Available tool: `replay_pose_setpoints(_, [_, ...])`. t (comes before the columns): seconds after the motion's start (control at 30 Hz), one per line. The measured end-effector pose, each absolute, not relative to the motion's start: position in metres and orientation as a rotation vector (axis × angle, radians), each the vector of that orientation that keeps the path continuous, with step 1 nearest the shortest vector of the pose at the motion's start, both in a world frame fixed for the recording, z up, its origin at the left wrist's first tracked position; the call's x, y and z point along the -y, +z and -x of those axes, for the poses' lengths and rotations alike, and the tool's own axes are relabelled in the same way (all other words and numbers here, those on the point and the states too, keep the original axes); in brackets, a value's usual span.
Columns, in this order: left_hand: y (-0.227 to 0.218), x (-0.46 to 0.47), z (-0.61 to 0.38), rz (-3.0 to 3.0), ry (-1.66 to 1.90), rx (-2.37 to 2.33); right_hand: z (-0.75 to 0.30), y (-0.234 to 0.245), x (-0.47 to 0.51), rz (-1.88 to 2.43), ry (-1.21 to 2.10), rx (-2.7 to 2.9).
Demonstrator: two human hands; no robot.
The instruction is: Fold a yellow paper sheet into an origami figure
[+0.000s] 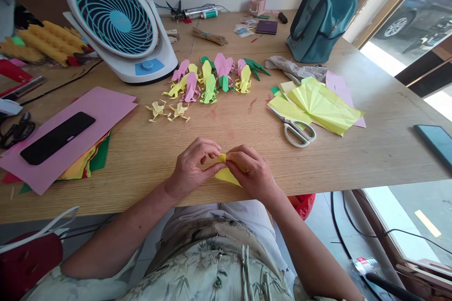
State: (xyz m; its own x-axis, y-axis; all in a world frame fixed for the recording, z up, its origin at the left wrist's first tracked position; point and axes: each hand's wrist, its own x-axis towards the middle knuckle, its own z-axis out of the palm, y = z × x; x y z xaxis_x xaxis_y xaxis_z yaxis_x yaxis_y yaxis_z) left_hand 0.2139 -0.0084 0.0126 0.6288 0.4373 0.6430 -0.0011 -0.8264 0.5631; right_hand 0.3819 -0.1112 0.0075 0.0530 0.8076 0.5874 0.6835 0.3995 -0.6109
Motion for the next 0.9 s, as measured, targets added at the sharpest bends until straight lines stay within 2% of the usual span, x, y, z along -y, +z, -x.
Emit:
replay_pose_setpoints(0.6, [0.0171, 0.0083, -0.2133, -2.348, 1.114, -0.367, -0.3820, 0.0080, 0.1115, 1.328, 0.160, 1.679])
replay_pose_setpoints(0.9, [0.0172, 0.0075, -0.2117, -2.306, 1.006, -0.394, -0.3815, 0.0064, 0.1119, 1.354, 0.193, 1.669])
